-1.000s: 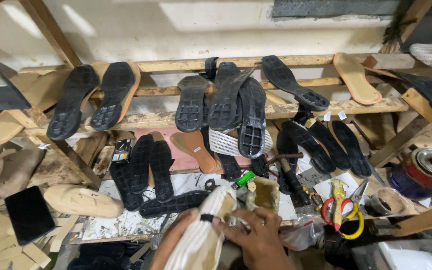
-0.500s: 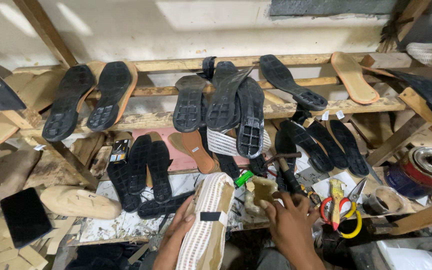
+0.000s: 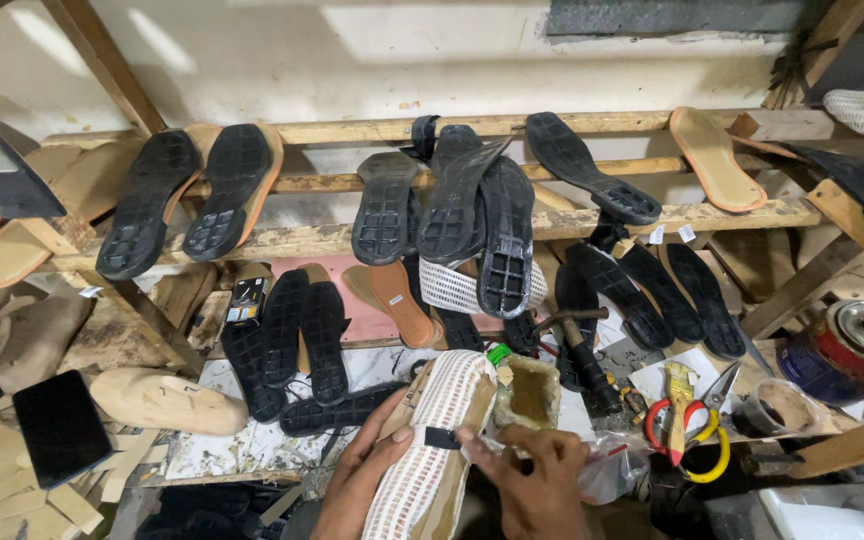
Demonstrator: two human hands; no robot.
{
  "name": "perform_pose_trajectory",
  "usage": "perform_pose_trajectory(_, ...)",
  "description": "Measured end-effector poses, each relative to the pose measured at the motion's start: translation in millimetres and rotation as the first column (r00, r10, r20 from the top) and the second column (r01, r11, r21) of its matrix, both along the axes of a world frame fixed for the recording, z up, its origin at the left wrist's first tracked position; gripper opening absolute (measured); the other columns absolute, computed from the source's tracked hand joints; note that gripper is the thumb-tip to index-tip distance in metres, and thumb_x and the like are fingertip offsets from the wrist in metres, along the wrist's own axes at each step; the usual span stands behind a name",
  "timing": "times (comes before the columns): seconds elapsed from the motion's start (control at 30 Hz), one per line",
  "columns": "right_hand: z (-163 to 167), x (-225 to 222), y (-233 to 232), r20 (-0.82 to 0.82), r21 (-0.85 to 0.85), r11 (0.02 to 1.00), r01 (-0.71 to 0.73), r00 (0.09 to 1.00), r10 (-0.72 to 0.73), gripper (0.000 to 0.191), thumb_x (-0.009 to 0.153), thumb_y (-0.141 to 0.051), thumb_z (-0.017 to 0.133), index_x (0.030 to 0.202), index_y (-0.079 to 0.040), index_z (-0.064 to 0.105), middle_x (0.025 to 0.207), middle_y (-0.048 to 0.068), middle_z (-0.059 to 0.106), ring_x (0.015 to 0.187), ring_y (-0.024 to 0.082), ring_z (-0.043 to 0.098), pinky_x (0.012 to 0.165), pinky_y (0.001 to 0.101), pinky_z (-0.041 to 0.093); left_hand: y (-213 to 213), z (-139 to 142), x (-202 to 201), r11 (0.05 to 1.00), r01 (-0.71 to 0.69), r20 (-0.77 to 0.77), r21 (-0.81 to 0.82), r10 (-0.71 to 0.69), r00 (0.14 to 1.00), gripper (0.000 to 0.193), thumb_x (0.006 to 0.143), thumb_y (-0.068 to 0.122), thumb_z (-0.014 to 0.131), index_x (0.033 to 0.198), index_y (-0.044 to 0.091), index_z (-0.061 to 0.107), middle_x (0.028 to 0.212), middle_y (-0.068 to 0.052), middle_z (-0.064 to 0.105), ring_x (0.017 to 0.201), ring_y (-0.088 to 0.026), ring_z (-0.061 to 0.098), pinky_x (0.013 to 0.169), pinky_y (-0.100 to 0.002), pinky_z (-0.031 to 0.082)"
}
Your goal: The person holds a woven slip-on shoe upper in one hand and repeatedly scoops adhesive from a container on the workbench, spreading it by hand along the edge of the shoe. They turn the shoe to reach different sides and briefly handle a small tool before resuming applying adhesive.
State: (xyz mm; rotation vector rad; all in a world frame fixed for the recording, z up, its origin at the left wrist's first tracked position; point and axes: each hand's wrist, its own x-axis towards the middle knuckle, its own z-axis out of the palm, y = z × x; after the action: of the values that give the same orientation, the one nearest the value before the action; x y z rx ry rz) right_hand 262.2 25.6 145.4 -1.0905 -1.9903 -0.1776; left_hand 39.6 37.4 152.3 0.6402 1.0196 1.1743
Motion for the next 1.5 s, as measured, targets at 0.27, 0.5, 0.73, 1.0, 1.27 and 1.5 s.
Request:
perform_pose_trajectory(0.27,3.7,-2.6,-4.5,0.036,0.073,0.997,-0.016,0.999,0.013,0.059,0.079,-0.006,0.063,0.128,-0.038,0.072,0.116,-0.003,0.063,0.098,0.023,0.045,0.091,0.0376,0.034,-6.7,13.1,3.0,0.998,-0.037,0.014,0.049,0.036,0.999,0.065,0.087,0.018,0.067,0.149,0.007,0.052,0.134,-0.016,0.071,0.114,-0.019,0.069,0.095,-0.032,0.052)
perform_pose_trajectory(0.5,5.5,-3.8,-11.9,0.079,0.198,0.979,0.055,0.994,-0.072,0.056,0.077,-0.008,0.065,0.125,-0.037,0.074,0.111,-0.006,0.063,0.091,0.020,0.044,0.088,0.0396,0.031,-8.8,25.4,6.3,0.994,-0.104,-0.107,0.026,0.106,0.989,0.065,0.084,0.016,0.070,0.146,0.010,0.054,0.132,-0.013,0.072,0.114,-0.018,0.070,0.096,-0.031,0.053)
perform_pose_trajectory(0.73,11.3,-8.5,4.8,-0.120,-0.050,0.991,-0.121,0.986,0.114,0.068,0.075,0.007,0.058,0.127,-0.033,0.076,0.117,0.001,0.064,0.101,0.025,0.045,0.091,0.0369,0.037,4.3,22.4,4.7,0.992,-0.098,-0.134,-0.079,0.087,0.987,0.063,0.086,0.027,0.068,0.146,0.011,0.058,0.133,-0.014,0.072,0.111,-0.020,0.069,0.093,-0.032,0.052)
perform_pose_trajectory(1.0,17.9,-6.6,36.5,0.085,-0.055,0.986,-0.155,0.984,0.159,0.078,0.077,0.009,0.057,0.136,-0.042,0.066,0.127,-0.002,0.060,0.108,0.028,0.045,0.096,0.0408,0.036,28.8,-9.7,-6.2,0.991,0.124,0.254,-0.060,-0.105,0.962,0.056,0.094,0.029,0.056,0.147,0.011,0.054,0.130,-0.009,0.071,0.110,-0.020,0.070,0.095,-0.034,0.054)
perform_pose_trajectory(1.27,13.9,-16.7,26.5,0.064,-0.156,0.980,-0.122,0.989,0.133,0.079,0.072,0.013,0.054,0.135,-0.034,0.069,0.122,0.003,0.063,0.101,0.030,0.044,0.091,0.0422,0.035,36.3,-22.8,-12.6,0.980,0.141,0.367,-0.143,-0.080,0.927,0.039,0.100,0.029,0.051,0.134,0.012,0.062,0.107,-0.010,0.074,0.086,-0.020,0.073,0.074,-0.035,0.059)
perform_pose_trajectory(1.5,16.2,-26.7,17.9,0.008,-0.214,0.973,-0.090,0.996,0.094,0.082,0.070,0.017,0.051,0.136,-0.029,0.069,0.128,0.005,0.062,0.101,0.031,0.042,0.091,0.0420,0.034,30.4,-17.6,-8.2,0.959,0.137,0.362,-0.248,-0.040,0.931,0.037,0.096,0.040,0.057,0.120,0.013,0.067,0.089,-0.008,0.075,0.072,-0.021,0.070,0.064,-0.036,0.057)
